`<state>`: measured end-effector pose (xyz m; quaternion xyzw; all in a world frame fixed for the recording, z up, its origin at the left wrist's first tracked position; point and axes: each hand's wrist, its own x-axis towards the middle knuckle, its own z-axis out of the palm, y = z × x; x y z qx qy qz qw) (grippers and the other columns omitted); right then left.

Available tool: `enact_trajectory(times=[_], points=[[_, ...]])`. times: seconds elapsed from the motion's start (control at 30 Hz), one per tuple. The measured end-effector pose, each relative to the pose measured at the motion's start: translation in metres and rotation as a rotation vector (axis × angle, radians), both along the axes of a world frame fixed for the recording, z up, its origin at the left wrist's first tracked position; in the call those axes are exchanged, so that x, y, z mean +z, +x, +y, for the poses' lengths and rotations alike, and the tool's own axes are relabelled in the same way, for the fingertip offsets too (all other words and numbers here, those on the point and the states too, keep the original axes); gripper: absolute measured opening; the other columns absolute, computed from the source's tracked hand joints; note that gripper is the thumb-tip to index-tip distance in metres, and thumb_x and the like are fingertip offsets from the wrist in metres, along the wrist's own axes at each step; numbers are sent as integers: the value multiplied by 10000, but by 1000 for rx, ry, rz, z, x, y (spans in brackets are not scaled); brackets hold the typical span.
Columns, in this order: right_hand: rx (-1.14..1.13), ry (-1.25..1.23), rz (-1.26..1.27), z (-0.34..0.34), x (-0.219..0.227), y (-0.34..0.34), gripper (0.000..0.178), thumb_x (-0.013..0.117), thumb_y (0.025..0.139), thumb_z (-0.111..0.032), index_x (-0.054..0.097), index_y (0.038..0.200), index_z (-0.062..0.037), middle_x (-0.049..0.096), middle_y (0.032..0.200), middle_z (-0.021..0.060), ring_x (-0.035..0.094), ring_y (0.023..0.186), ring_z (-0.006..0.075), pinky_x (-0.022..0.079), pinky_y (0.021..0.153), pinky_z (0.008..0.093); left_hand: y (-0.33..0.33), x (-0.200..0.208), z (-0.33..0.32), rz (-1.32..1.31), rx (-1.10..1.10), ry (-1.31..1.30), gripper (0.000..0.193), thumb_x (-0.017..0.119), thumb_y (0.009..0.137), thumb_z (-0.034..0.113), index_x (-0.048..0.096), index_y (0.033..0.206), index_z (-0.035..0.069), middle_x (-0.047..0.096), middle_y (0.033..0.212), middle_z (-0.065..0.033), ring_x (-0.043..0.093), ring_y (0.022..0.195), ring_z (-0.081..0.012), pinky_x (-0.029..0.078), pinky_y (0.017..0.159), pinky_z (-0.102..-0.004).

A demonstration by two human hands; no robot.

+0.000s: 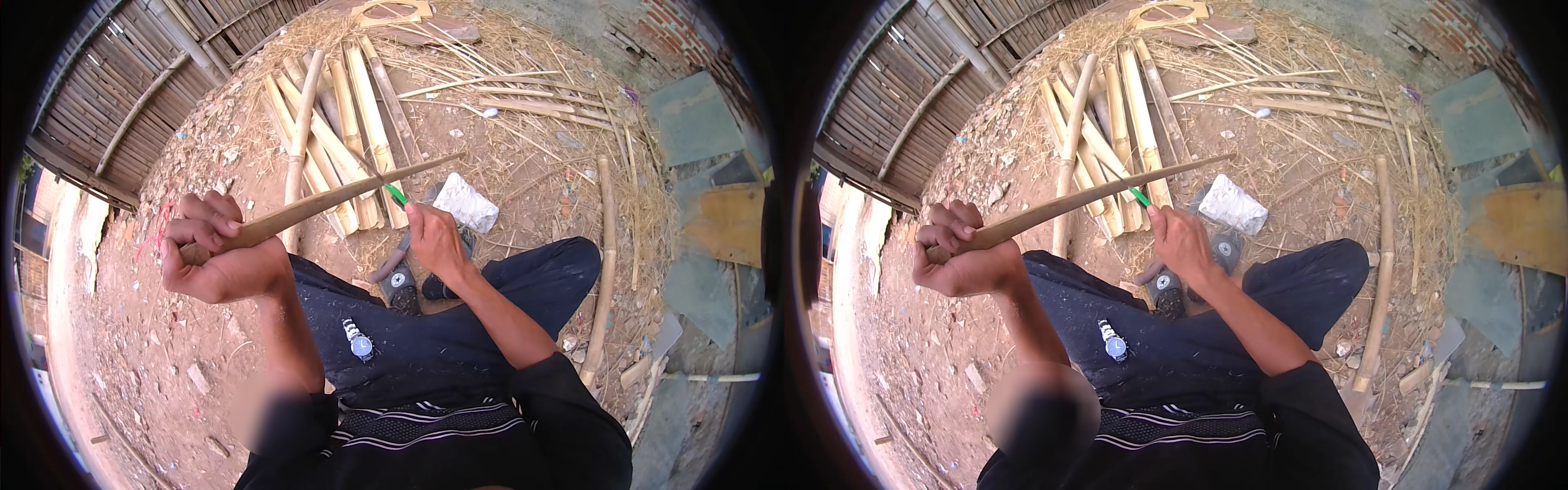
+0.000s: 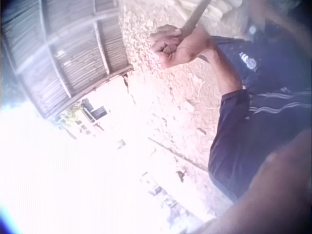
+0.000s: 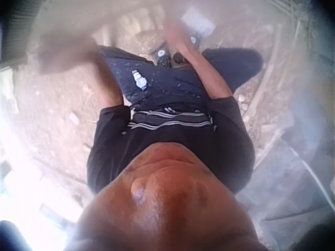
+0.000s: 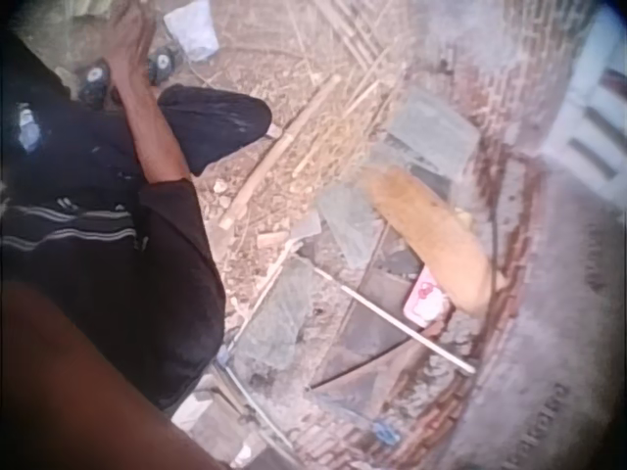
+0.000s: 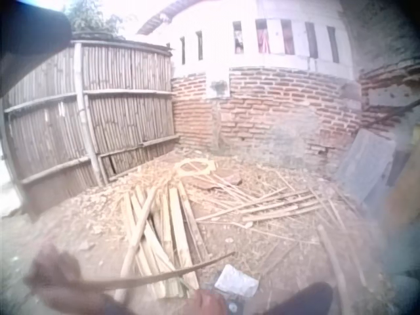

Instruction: The person sits on the ground and uses a green utility knife to sharpen the end of a thin bamboo stick. They hold the stick with their left hand and scrape the knife along its length with their right hand, rotating the stick to shape it into a point.

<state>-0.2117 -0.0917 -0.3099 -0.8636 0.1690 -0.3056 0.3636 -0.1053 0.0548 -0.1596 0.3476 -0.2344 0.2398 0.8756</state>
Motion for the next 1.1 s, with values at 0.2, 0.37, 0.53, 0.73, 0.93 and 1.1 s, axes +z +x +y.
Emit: enact_trajectory(times=[0.2, 0.37, 0.53, 0.73, 0.93, 1.1], points=[[-9, -57, 53, 17, 13, -10, 444, 403, 950, -261, 531, 649, 40, 523, 574, 234, 532, 534, 392, 432, 517, 457, 0, 1, 2, 46, 46, -6, 385, 316, 839, 353, 272, 524, 137, 266, 516, -20, 216, 455, -105, 181, 435, -231], [-227, 66, 329, -35, -40, -23, 455, 400, 951, -280, 538, 658, 40, 523, 576, 230, 528, 533, 395, 442, 508, 458, -18, 0, -8, -53, -91, -7, 388, 333, 847, 351, 292, 530, 131, 282, 507, -19, 240, 430, -102, 208, 430, -225], [77, 4, -47, 12, 26, -34, 430, 417, 944, -282, 545, 685, 36, 526, 591, 203, 527, 559, 383, 429, 562, 446, -27, 1, -6, -74, -87, 11, 393, 334, 846, 356, 290, 526, 132, 282, 502, -18, 224, 420, -101, 200, 429, -226], [8, 52, 102, 8, 10, -21, 453, 416, 946, -290, 554, 674, 46, 528, 592, 219, 537, 538, 372, 447, 546, 444, -5, 9, -10, -10, 102, 8, 383, 311, 850, 342, 277, 529, 137, 260, 505, -19, 241, 437, -111, 236, 449, -230], [-62, 99, 31, 10, 9, -21, 463, 418, 946, -294, 560, 672, 51, 538, 587, 221, 548, 479, 348, 453, 501, 432, -17, 10, -12, 33, 102, 21, 386, 313, 846, 354, 274, 526, 142, 248, 513, -15, 249, 447, -114, 223, 445, -231], [-9, 46, 67, 20, 15, -26, 444, 436, 941, -284, 549, 654, 36, 513, 560, 206, 531, 488, 371, 436, 494, 434, -8, 9, -12, 29, 122, -40, 382, 301, 856, 332, 281, 526, 142, 249, 506, -12, 238, 435, -117, 209, 429, -227]])
